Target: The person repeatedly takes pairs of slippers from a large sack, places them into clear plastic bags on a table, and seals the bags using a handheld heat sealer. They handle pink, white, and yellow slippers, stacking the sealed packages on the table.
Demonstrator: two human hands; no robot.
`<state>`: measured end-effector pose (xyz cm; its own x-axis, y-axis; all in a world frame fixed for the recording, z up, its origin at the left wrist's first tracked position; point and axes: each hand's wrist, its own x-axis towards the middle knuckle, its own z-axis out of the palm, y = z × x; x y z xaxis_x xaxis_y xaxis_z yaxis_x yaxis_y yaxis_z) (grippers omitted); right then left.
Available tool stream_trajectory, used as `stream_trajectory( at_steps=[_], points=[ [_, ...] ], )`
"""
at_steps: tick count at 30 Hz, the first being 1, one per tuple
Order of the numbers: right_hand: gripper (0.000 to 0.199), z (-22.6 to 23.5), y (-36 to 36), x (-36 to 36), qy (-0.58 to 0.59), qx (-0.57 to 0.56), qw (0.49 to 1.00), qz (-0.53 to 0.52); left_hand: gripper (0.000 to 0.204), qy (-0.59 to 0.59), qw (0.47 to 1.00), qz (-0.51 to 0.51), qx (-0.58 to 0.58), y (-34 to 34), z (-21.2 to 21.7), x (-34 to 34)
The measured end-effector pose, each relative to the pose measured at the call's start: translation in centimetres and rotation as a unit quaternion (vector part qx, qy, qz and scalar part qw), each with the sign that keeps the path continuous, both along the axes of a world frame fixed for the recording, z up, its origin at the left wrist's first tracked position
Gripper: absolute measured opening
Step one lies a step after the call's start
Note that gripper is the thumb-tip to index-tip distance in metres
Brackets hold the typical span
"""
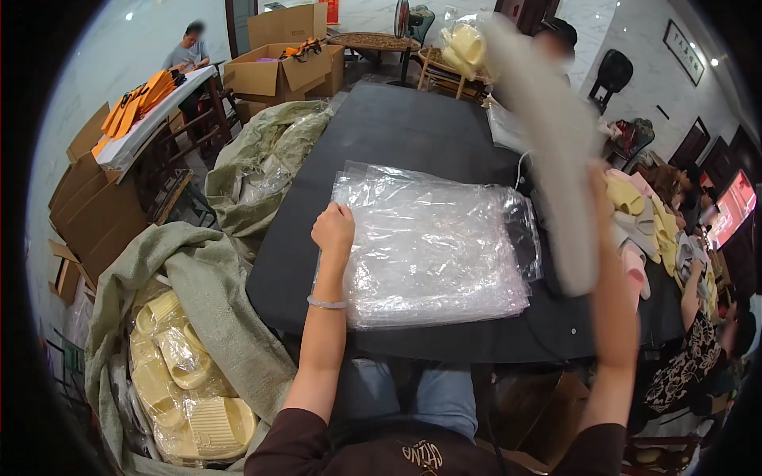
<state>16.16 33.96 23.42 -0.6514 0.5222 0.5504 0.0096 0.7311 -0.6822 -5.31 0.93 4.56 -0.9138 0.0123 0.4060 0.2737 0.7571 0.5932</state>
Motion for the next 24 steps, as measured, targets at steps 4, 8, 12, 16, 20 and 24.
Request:
stream_trajectory(
  at_steps=[4, 8, 12, 16, 20, 24],
  points=[
    [0.053, -6.8, -22.9, -8.8, -0.036, -0.062, 0.986, 0.148, 0.032, -0.06, 0.995, -0.047, -0.063, -2.7, -2.6, -1.3],
    [0.048, -16.0, -25.6, -12.9, -0.099, -0.135, 0.98, 0.108, 0.032, -0.126, 0.985, -0.09, -0.076, -2.2, -3.2, -0.7],
    [0.047, -15.9, -25.0, -11.6, -0.188, -0.08, 0.977, 0.061, 0.033, -0.16, 0.983, -0.071, -0.057, -3.7, -2.6, -0.9],
    [0.045, -15.8, -21.5, -9.5, -0.224, -0.024, 0.974, -0.014, 0.034, -0.16, 0.983, -0.058, -0.075, -3.3, -2.4, -1.9],
    [0.044, -17.2, -15.8, -6.8, -0.256, 0.035, 0.962, -0.089, 0.033, -0.158, 0.98, -0.062, -0.105, -2.6, -1.9, -1.8],
    [0.042, -17.2, -11.7, -4.0, -0.261, 0.096, 0.944, -0.18, 0.033, -0.165, 0.977, -0.059, -0.126, -3.0, -1.8, -2.0]
  ],
)
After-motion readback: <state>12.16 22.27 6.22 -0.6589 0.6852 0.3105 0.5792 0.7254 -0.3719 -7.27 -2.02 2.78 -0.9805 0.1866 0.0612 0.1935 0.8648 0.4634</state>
